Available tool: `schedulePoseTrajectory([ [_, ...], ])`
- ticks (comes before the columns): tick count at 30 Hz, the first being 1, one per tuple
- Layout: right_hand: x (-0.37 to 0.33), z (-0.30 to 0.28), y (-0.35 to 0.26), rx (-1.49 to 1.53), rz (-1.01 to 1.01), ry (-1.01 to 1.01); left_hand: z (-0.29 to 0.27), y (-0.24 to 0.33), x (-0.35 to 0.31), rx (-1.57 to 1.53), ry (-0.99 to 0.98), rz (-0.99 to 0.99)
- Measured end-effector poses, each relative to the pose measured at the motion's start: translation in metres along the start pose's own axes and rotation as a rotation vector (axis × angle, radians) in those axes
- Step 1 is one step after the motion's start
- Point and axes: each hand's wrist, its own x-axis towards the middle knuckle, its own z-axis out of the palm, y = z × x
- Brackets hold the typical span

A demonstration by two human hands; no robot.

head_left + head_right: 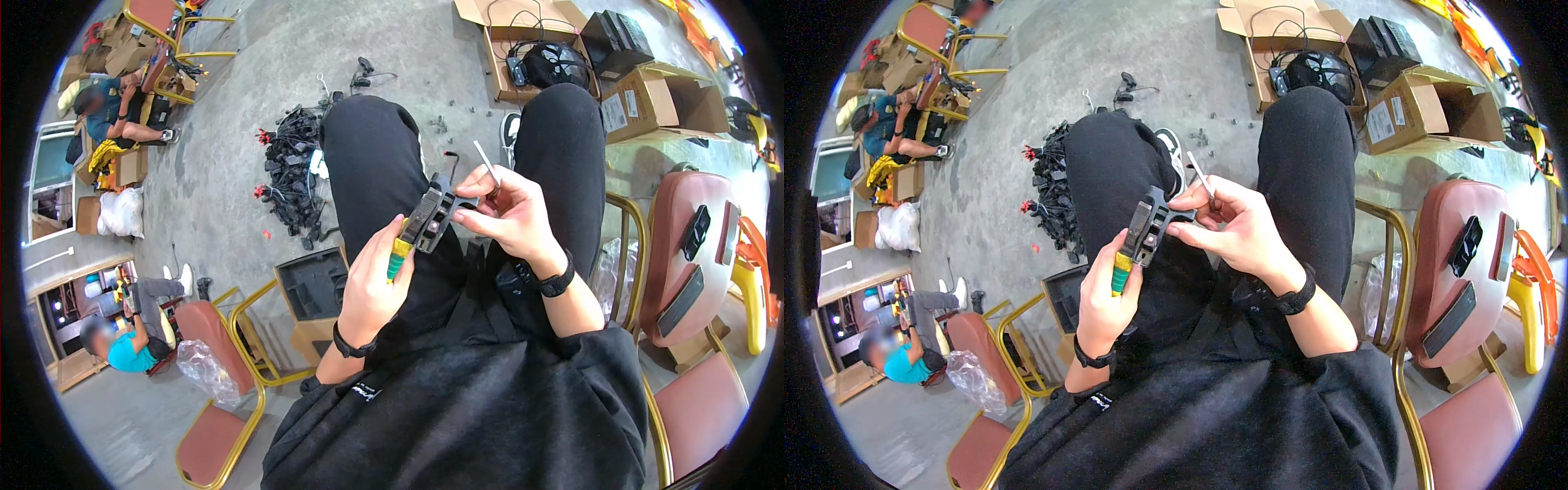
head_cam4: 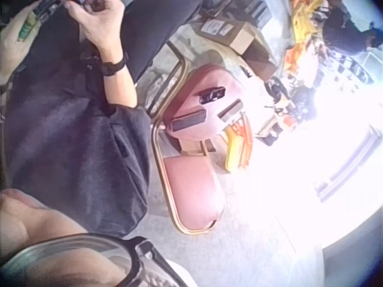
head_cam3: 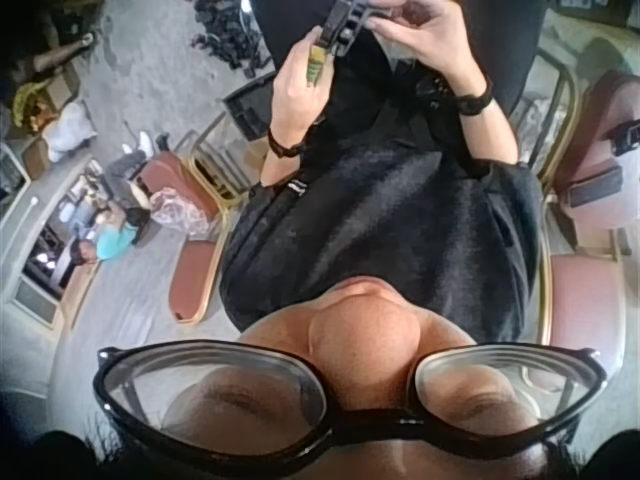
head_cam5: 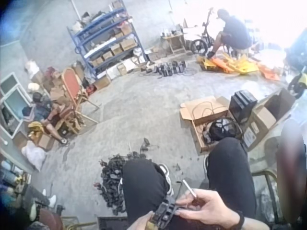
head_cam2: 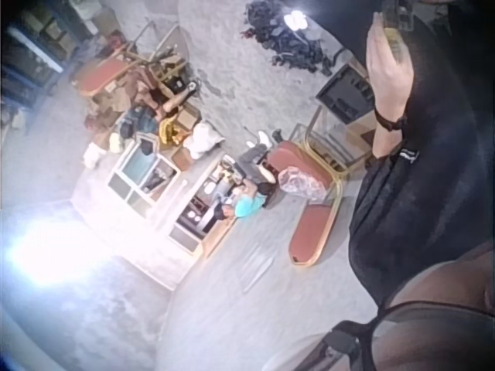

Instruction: The person is using pliers and other small tools to assemble or modify small black components, possibly electrical or mechanical parts.

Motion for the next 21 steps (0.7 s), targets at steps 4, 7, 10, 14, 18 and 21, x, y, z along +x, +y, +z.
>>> schedulePoseTrajectory([
  [4,0.001,0.000,-0.001,-0.050,-0.052,-0.044,0.003,-0.001,0.001,-0.084,0.037,-0.001],
  [7,0.003,0.003,-0.003,-0.142,-0.068,-0.022,0.003,0.003,0.000,-0.172,0.039,-0.128],
  [10,0.006,0.006,-0.004,-0.262,-0.028,0.021,0.008,0.003,0.003,-0.160,0.045,-0.164],
  [14,0.009,0.011,-0.004,-0.252,0.109,0.027,0.004,-0.002,0.009,-0.179,0.005,-0.289],
  [18,0.014,0.018,-0.004,-0.304,-0.144,0.191,-0.004,-0.003,0.009,-0.236,0.001,-0.343],
  [21,0.007,0.015,-0.012,-0.187,-0.108,0.177,-0.008,-0.005,0.008,-0.290,-0.009,-0.388],
])
